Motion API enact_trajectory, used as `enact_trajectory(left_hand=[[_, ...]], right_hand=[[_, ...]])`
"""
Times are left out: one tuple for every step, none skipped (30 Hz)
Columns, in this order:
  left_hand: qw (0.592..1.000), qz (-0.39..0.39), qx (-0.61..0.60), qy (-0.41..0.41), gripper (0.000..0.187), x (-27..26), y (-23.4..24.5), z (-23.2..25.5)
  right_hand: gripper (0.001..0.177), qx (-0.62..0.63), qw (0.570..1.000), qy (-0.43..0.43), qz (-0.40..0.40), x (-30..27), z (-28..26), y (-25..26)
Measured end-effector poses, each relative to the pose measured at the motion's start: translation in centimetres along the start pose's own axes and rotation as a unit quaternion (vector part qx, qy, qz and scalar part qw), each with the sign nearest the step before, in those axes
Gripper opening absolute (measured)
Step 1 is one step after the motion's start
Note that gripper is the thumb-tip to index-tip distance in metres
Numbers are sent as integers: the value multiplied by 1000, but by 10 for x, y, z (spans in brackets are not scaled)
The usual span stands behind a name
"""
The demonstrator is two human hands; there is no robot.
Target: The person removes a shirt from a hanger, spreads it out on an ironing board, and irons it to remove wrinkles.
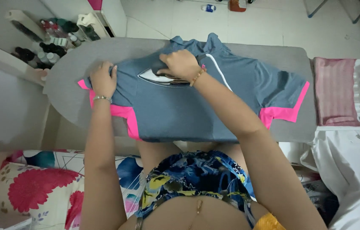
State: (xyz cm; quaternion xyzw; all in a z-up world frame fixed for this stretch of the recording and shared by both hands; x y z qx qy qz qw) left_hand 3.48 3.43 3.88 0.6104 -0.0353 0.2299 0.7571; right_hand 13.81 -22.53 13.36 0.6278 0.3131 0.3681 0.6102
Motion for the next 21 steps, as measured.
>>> enact_trajectory(left_hand=[[1000,-8,-9,7,27,0,-3,-2],[1000,-9,-11,9,27,0,-3,-2],[1000,-3,-13,3,25,0,-3,-1],[1000,3,-13,-3,24,2,0,-2],[1000,3,-13,-2,24,1,-3,-2],[1000,0,-10,1,23,1,-5,-4],[1000,-4,-7,3,23,2,-6,-6],[1000,-3,-5,3,23,3,-2,-5],[1000,-11,-1,-5,24,3,0,-3],[1000,-21,2,-12,25,2,1,0],[1000,-21,2,-12,25,3,2,0],[1000,-18,-1,-4,24,3,3,0],[1000,-15,-4,5,22,3,3,0],[1000,-17,-4,6,22,2,3,-1],[1000,-17,-4,4,22,2,2,-1],[1000,-18,-3,2,22,1,2,-2],[1000,-19,-3,3,22,-2,6,1],[1000,-13,4,11,20,-4,11,4],[1000,-8,10,19,19,-6,17,7],[1000,-7,10,19,19,-14,19,10],[999,42,16,31,25,-23,27,13]], right_hand=[[44,-6,1000,21,11,-3,-3,-1],[44,-7,1000,21,8,1,-2,-9],[44,-6,999,-17,30,5,4,-13],[44,-4,997,-55,54,11,9,-16],[44,-4,997,-54,54,8,8,-16],[44,-4,998,-41,43,7,5,-17],[45,-4,999,-28,32,7,2,-17],[45,-4,999,-27,34,-2,-4,-10],[44,17,1000,-17,6,-10,-12,-7],[42,39,999,-7,-23,-21,-19,-5],[42,39,999,-7,-24,-30,-25,-4],[44,40,999,16,-31,-40,-33,-3],[46,41,998,39,-39,-50,-41,-2],[46,42,997,40,-40,-55,-43,-3],[44,39,997,48,-41,-60,-46,-3],[41,37,997,56,-41,-65,-50,-2],[41,38,997,56,-42,-64,-50,-4],[42,40,998,47,-31,-62,-48,-5],[43,41,998,37,-20,-60,-47,-4],[43,41,998,37,-19,-54,-44,-8],[42,35,999,17,0,-48,-38,-9]])
Point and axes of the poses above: each hand's wrist, its own x-axis towards the middle knuckle, its own y-axis out of the back of the hand, z = x × y, the point moved 6 cm from there along x, towards the middle knuckle
